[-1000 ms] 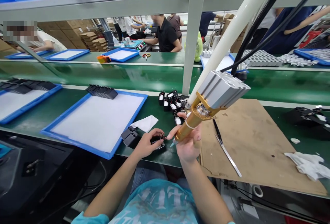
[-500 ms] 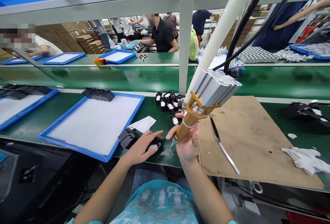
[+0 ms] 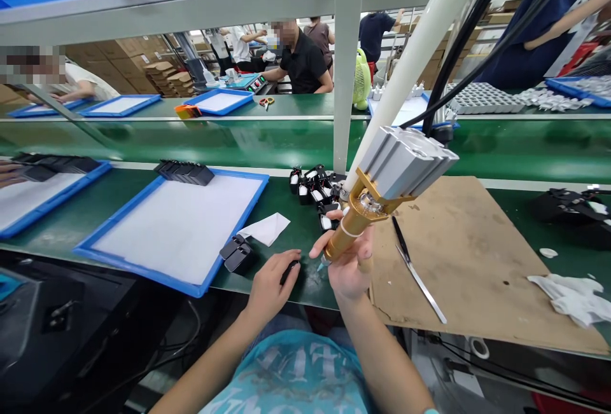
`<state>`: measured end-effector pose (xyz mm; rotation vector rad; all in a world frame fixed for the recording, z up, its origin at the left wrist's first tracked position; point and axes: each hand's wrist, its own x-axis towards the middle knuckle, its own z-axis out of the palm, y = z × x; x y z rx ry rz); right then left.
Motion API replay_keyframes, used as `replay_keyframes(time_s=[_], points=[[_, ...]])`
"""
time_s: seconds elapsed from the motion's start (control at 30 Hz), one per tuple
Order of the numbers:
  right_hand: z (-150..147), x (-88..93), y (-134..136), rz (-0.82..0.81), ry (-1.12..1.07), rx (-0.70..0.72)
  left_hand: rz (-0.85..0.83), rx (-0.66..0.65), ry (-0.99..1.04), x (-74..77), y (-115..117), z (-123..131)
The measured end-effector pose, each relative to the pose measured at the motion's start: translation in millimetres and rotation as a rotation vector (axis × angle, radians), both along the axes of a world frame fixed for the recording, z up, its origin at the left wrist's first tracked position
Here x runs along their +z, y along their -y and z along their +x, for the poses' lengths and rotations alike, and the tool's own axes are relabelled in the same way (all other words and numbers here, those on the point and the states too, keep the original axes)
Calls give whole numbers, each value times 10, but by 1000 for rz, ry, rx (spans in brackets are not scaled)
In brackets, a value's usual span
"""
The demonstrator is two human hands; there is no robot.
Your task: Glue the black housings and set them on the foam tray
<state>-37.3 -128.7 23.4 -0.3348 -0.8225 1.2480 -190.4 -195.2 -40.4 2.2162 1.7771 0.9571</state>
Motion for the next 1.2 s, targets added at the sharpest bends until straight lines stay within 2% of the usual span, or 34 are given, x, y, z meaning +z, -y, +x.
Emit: replay_keyframes(time_s=[0.1,0.2,0.33,0.4,0.47,0.6,0.7,0.8,0.9,0.97,1.1,1.2], points=[[6,4,0,-7,11,1,-120,22,-237,22,-28,4],[14,8,7,-15,16,-7,-231,-29,-419,95,-71,-16],[34,22,31,-30,16,-7,-220,-122,-487,197,-87,-36],[52,29,45,-31,19,-9,-184,-127,-499,213,-44,-51],[76,27,54,-31,26,-15,-124,-73,-504,196,29,-88],[121,-4,47,-32,28,-1,55,172,-495,132,186,-260],[129,-20,41,-36,22,1,87,327,-444,129,247,-453],[120,-9,41,-63,24,-18,-26,414,-315,149,225,-638],[118,9,29,-70,28,-35,-214,381,-189,143,149,-748],[132,13,10,-60,34,-37,-284,365,-136,125,106,-776],[174,-1,-39,-69,41,-68,-254,313,-7,95,93,-815],[191,-18,-63,-128,17,-146,-216,260,285,97,118,-894]])
